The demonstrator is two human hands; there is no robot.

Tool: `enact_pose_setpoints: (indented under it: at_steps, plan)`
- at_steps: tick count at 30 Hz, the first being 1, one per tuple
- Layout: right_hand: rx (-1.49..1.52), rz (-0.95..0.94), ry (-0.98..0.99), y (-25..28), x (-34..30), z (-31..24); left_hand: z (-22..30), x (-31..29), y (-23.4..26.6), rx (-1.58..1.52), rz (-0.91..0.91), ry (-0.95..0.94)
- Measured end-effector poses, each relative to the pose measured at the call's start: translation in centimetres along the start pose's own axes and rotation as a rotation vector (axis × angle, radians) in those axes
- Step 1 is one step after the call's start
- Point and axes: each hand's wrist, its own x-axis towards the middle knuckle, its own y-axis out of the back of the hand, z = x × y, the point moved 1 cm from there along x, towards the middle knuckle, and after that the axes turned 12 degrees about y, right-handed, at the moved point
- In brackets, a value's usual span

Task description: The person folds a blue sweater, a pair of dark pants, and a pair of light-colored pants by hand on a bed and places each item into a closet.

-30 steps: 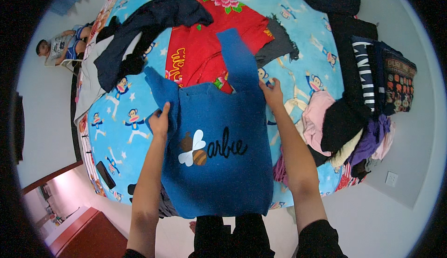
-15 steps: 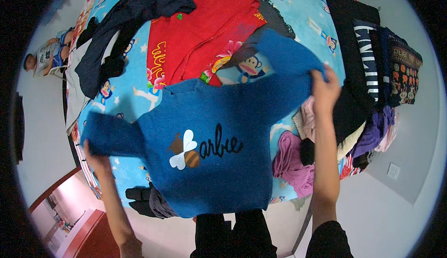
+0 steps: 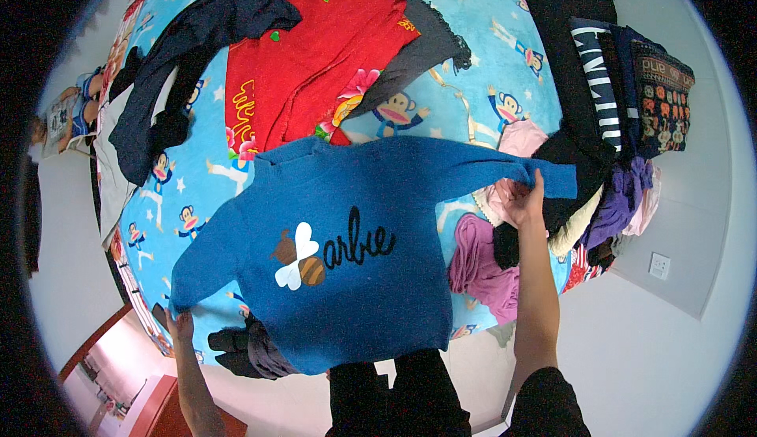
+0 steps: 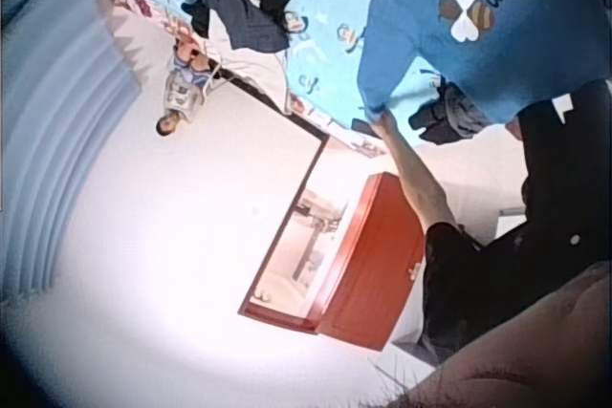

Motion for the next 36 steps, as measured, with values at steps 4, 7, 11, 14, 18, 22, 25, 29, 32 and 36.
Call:
enact_pose_setpoints:
  at_steps: [4, 7, 11, 14, 18, 22, 25, 29, 32, 36]
  plan:
    - [-0.107, -0.008, 0.104, 1.8, 6.1, -4.8, -4.6, 2.9, -3.6, 0.196, -0.267, 0.021]
    - [-0.150, -0.124, 0.201, 1.7, 6.6, -5.0, 1.2, 2.7, -2.2, 0.179, -0.116, -0.133]
    - [-0.024, -0.522, 0.408, -0.2, 1.6, -10.9, 1.6, 1.6, -2.7, 0.128, -0.049, -0.294]
    - [-0.016, -0.474, 0.368, 1.9, 4.7, -14.6, 2.8, 2.3, -3.1, 0.133, -0.065, -0.319]
    - [-0.222, -0.122, 0.227, 4.1, 6.2, -11.7, 4.1, 2.2, -3.2, 0.140, -0.238, -0.406]
    - [-0.196, -0.276, 0.508, -1.0, 2.9, -12.1, 4.7, 1.2, -5.9, 0.081, -0.308, -0.288]
    - [-0.405, -0.339, 0.991, -8.1, -7.9, -9.3, 4.5, -1.4, -8.4, 0.070, -0.191, -0.333]
    - [-0.840, -0.375, 1.450, -14.3, -20.5, 2.1, 5.2, -4.8, -8.4, 0.105, -0.208, -0.372]
    - [-0.972, -0.769, 1.519, -14.8, -27.1, 14.5, 2.1, -5.2, -9.6, 0.097, -0.202, -0.360]
    - [-1.134, -1.291, 1.476, -10.8, -28.6, 31.5, 2.4, -5.8, -10.1, 0.073, -0.211, -0.369]
